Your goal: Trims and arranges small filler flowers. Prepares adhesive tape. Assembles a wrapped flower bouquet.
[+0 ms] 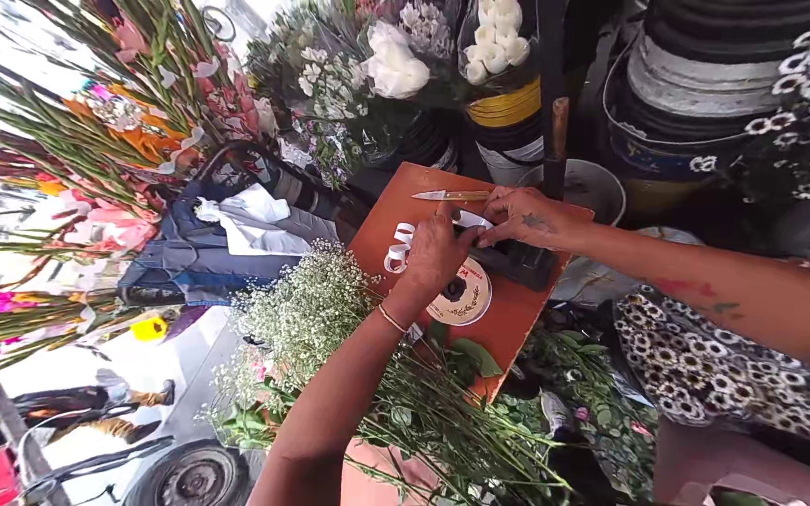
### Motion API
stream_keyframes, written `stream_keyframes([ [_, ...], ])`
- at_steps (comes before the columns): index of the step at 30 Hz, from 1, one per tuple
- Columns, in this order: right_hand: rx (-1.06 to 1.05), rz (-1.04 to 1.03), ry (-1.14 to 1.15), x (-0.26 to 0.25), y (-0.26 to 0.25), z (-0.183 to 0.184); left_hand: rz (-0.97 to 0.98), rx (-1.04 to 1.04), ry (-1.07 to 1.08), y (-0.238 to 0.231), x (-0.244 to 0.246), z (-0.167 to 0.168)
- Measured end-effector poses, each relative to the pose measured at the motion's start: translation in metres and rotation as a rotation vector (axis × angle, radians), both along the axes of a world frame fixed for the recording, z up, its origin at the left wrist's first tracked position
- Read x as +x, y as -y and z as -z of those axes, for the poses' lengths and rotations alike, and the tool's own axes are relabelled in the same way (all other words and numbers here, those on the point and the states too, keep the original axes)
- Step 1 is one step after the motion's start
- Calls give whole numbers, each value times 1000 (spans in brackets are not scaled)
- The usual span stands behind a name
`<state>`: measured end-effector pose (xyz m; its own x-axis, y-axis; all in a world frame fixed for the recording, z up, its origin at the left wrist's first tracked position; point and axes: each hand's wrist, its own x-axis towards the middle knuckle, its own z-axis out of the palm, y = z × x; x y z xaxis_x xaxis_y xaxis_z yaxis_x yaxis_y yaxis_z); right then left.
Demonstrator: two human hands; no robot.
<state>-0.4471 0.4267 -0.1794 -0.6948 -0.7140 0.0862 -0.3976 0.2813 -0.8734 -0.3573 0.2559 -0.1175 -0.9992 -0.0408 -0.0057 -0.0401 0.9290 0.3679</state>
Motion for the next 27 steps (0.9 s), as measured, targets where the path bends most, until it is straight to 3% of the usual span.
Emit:
stream_keyframes([
  [12, -51, -10, 10, 4, 0, 1, -122, -99, -84, -8, 1, -1],
  [17, -106, -66, 100, 3, 0, 4, -143, -42, -51, -3, 2, 1],
  [23, -105, -62, 62, 2, -2, 6, -307, 145, 52, 4, -10, -11],
  [27, -118, -66, 30, 2, -3, 7, -311, 157, 40, 4, -11, -9],
])
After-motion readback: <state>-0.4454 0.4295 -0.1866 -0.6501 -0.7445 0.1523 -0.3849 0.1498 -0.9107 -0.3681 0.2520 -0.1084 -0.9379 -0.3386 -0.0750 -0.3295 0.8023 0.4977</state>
